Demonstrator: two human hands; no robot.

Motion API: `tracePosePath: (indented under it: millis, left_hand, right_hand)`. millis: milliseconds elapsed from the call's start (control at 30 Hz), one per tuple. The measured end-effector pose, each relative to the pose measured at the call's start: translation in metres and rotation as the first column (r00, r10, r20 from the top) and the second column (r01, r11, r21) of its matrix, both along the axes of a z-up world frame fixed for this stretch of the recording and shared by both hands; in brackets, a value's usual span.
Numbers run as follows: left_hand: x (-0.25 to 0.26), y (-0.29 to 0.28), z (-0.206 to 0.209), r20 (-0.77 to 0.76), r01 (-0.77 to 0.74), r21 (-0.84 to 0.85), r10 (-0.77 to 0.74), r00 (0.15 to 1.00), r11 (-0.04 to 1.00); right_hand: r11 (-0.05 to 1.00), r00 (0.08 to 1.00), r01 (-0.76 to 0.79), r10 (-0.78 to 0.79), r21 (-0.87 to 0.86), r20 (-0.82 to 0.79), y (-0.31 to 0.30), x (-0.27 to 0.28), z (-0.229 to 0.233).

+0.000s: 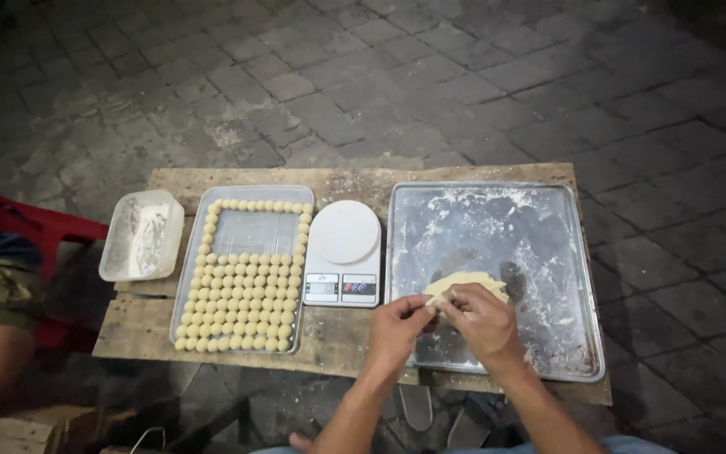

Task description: The person tears small pieces of dough from a larger mass on a metal tray, rolls them into balls by hand, and places them onto a digital scale. After weighing, the dough balls are arranged in rows on a plastic tray.

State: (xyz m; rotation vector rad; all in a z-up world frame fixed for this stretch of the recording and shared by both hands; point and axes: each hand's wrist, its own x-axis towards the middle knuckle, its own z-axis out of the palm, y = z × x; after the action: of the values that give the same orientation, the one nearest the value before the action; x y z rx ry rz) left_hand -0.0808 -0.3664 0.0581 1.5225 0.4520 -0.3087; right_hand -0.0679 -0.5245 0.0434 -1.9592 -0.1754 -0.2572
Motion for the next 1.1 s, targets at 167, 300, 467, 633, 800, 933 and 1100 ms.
tracePosePath:
  millis: [167,300,467,633,800,933,1100]
  left_hand:
    - [0.004,-0.004,0.025,-0.217,-0.367,-0.372,0.304,0.927,0.853]
    - [0.005,-0.006,0.03,-0.246,-0.453,-0.422,0.382,0.891,0.785]
    - [0.001,-0.007,0.042,-0.135,-0.317,-0.4,0.287,0.948,0.86]
    - [-0.001,-0.009,0.018,0.083,-0.141,-0.179,0.158,0.984,0.974]
    - [0.002,-0.003,0.017,-0.1,-0.26,-0.456,0.241,0.965,0.851]
    - [0.003,0.001,0.015,-0.173,-0.253,-0.479,0.193,0.966,0.84]
    - [0.0,0.003,0.035,-0.116,-0.131,-0.445,0.088,0.989,0.886]
  right_hand:
    - [0.963,0.882,-0.147,0.232,-0.228,0.41,0.01,-0.007,0.022]
    - [0.96,0.883,-0.112,0.215,-0.258,0.417,0.01,-0.009,0.003]
    - [0.972,0.96,0.085,-0.022,0.218,-0.278,0.007,-0.01,0.02]
    - [0.834,0.863,0.231,0.063,0.502,-0.501,0.0,0.001,0.011]
    - [0.776,0.79,0.31,0.112,0.55,-0.603,-0.006,0.006,0.011]
    - [0.808,0.828,0.207,0.157,0.552,-0.539,-0.014,0.003,-0.006]
    - [0.834,0.863,0.123,0.177,0.538,-0.473,-0.012,0.001,-0.008]
